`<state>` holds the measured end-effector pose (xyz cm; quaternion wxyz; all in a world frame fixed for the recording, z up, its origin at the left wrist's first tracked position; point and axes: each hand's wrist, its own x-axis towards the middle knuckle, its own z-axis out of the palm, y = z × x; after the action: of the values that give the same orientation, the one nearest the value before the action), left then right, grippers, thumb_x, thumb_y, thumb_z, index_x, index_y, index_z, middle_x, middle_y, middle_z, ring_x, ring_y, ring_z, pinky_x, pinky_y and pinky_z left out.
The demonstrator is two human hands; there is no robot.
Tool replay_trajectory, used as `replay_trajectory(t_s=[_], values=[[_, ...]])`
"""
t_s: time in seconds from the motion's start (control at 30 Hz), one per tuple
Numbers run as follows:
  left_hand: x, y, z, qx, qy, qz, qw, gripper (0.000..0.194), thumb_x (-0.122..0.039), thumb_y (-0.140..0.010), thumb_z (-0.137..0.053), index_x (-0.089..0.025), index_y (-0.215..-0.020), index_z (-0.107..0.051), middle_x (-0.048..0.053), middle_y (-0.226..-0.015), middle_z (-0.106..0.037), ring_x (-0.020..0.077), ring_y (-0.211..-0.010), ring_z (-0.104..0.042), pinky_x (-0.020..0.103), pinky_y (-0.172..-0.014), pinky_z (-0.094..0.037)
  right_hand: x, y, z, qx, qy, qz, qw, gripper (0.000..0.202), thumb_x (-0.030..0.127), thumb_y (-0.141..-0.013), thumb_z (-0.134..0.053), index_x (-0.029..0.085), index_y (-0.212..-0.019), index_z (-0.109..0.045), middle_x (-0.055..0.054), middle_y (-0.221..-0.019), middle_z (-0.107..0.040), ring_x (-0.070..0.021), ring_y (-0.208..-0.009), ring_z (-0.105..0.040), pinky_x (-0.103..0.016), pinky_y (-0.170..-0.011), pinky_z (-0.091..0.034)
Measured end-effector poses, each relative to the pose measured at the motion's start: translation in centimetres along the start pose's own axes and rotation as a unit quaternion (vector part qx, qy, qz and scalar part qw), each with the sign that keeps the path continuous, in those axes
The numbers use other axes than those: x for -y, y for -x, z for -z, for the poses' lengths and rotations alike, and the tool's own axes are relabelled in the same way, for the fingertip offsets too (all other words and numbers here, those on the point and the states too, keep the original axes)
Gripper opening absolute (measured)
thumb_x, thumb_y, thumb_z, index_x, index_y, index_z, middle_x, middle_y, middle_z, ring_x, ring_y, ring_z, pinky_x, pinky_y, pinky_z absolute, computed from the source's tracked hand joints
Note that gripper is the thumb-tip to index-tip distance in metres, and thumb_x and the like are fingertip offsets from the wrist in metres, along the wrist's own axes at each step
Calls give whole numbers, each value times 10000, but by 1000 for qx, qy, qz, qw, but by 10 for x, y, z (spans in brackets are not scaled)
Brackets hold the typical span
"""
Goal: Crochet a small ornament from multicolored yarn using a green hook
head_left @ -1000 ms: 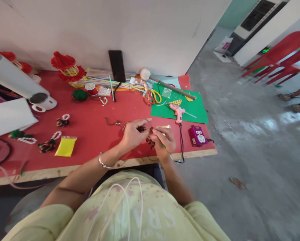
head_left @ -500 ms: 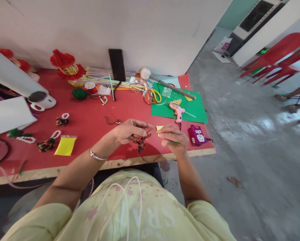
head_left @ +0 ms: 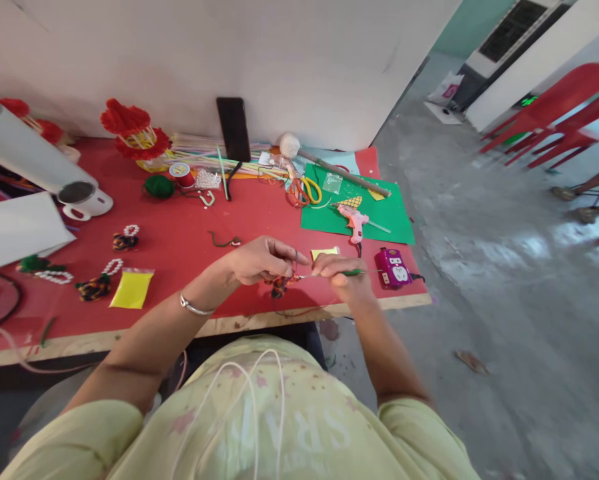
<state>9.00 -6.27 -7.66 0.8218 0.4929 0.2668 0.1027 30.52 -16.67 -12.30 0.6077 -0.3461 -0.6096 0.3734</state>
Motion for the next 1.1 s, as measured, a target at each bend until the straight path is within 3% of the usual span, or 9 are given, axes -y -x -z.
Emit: replay_trajectory(t_s=[0.07,0.13,0.2,0.37,0.5,0.6,0.7,0.87,1.1], values=[[6,-4,-14,-66,-5,-73,995,331,-140,-584,-849,-124,-915,-844,-3,-623,-653,51,-480,-430,198,-458,-275,-15,8,-22,-135,1,-11,991,407,680,-876,-701,290,-918,-808,-49,-906,-816,-209,-825,-773,-368,-698,-628],[14,-9,-26,-135,-15,-145,980,161,-130,-585,-825,-123,-744,-797,-19,-602,-624,57,-529,-474,190,-508,-345,-25,14,-43,-219,73,5,973,310,593,-912,-718,300,-971,-801,-55,-1007,-816,-224,-956,-778,-403,-829,-641],[21,-13,-33,-175,-12,-163,971,229,-148,-599,-813,-125,-826,-813,-22,-632,-645,69,-559,-509,195,-548,-396,-28,15,-55,-269,119,37,955,204,483,-958,-700,317,-1032,-794,-49,-1067,-816,-233,-1031,-770,-438,-936,-625],[34,-13,-30,-242,-81,-177,951,469,-168,-635,-805,-102,-1099,-820,-24,-664,-681,101,-596,-568,226,-620,-475,-19,10,-45,-187,180,60,964,135,399,-954,-722,327,-1016,-819,-45,-1012,-826,-234,-960,-757,-441,-906,-622],[39,-14,-28,-323,-142,-224,909,546,-178,-717,-786,-150,-1262,-780,-29,-716,-714,105,-638,-604,217,-659,-491,-17,11,-41,-199,353,121,906,233,295,-904,-795,370,-1123,-817,-44,-1079,-828,-239,-1012,-730,-443,-957,-602],[34,-13,-27,-250,-43,-190,948,542,-228,-699,-858,-126,-1226,-791,-22,-667,-682,84,-542,-553,203,-537,-430,-24,12,-47,-239,324,160,901,207,351,-919,-779,362,-1124,-809,-54,-1108,-822,-241,-1010,-746,-445,-918,-623],[21,-6,-21,-136,50,-118,982,558,-254,-616,-948,-103,-1137,-818,-6,-647,-667,54,-455,-472,192,-425,-296,-32,8,-43,-247,185,99,946,265,542,-935,-713,304,-999,-807,-65,-1024,-825,-233,-947,-773,-434,-856,-648],[2,5,-9,-83,25,-82,993,485,-181,-607,-946,-121,-1077,-842,33,-733,-738,51,-485,-502,186,-440,-352,-31,-7,-7,-134,-47,-49,989,469,729,-772,-774,260,-790,-772,-47,-830,-807,-204,-773,-755,-383,-737,-644],[0,4,-5,-89,-57,-79,991,404,-200,-644,-901,-115,-1037,-856,48,-719,-742,57,-494,-495,190,-441,-335,0,-25,29,62,-17,-52,997,276,521,-821,-843,251,-879,-843,-79,-891,-847,-235,-875,-785,-425,-820,-637]])
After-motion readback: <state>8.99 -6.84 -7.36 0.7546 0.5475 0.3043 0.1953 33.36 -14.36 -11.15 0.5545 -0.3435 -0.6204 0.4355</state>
